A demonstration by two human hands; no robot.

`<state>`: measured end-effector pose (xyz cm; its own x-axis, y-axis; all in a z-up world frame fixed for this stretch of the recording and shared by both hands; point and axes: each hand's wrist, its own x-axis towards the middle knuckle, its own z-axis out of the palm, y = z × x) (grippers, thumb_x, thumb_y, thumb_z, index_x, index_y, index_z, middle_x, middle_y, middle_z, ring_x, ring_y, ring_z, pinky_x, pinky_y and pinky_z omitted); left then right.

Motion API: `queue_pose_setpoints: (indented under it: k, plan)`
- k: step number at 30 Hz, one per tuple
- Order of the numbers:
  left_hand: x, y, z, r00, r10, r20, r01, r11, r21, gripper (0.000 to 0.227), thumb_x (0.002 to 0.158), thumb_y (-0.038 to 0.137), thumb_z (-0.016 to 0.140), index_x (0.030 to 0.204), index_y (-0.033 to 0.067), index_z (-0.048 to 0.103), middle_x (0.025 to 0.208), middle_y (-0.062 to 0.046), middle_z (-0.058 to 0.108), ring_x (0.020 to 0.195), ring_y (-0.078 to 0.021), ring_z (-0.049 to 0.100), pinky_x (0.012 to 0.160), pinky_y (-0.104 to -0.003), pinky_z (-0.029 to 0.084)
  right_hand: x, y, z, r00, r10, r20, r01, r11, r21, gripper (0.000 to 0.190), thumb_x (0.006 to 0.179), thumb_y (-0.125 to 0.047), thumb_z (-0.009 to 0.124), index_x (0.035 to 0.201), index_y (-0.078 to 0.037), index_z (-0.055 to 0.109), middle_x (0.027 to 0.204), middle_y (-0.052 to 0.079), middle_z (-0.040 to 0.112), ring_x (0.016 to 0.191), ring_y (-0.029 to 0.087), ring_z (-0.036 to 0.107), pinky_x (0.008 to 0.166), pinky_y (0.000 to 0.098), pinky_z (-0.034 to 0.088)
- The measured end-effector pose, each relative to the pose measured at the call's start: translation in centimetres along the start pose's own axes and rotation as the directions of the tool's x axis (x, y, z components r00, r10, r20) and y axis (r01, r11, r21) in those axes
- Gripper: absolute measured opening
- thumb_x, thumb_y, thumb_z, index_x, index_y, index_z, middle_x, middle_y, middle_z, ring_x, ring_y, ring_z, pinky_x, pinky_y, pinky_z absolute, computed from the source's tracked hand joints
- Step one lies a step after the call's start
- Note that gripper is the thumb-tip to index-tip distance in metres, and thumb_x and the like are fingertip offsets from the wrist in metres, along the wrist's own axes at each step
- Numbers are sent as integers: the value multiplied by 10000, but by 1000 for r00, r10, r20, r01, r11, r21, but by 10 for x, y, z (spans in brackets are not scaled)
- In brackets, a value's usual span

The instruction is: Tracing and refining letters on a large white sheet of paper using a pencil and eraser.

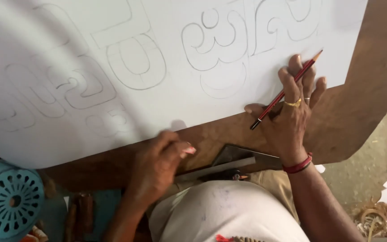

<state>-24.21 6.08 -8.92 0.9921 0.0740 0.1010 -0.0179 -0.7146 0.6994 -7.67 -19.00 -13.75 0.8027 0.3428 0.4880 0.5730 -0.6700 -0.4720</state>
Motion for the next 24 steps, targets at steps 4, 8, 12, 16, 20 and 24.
queue_pose_setpoints:
  k: [4,8,12,16,20,24]
  plan:
    - [3,8,32,996,7,92,-9,1000,24,168,873,109,735,1031,67,771,979,-91,714,837,-241,716,686,-360,587,-4,10,5,1000,12,22,-12,1000,-6,883,944,-531,854,1569,-109,393,1712,222,365,1642,415,225,1339,593,25]
    - [-5,0,49,988,152,10,-152,985,81,190,918,95,728,1099,36,725,1102,-98,691,940,-235,717,783,-340,606,-8,11,3,999,-28,15,28,1000,-12,898,966,-574,845,1584,-113,386,1724,222,356,1597,409,223,1296,558,3]
    - [-25,-8,39,992,121,29,-125,974,187,309,875,152,749,1142,10,681,1124,-139,645,985,-296,681,814,-394,581,-4,9,3,999,-25,22,25,1000,-1,883,1012,-588,847,1578,-88,390,1724,260,339,1594,423,200,1284,552,-19]
    - [-69,-38,53,985,96,145,-138,936,323,370,811,232,750,1110,24,680,1086,-149,644,977,-345,646,789,-464,538,-7,17,11,998,-43,-45,43,999,4,898,998,-595,853,1569,-80,390,1675,247,354,1605,399,214,1292,549,-24]
    - [-79,-45,63,955,-36,296,-90,911,402,275,830,198,700,1065,57,678,1088,-137,646,1019,-340,623,847,-479,513,-2,8,5,998,-21,-56,21,1000,-11,872,912,-561,827,1513,-64,438,1656,233,431,1607,417,247,1287,579,-10]
    - [-75,-42,46,806,-314,503,166,934,317,208,862,67,626,1053,113,692,1126,-109,647,1048,-323,632,882,-439,522,-2,5,2,1000,-17,-21,17,1000,-2,815,932,-501,824,1505,-59,449,1653,234,432,1606,423,249,1305,599,9]
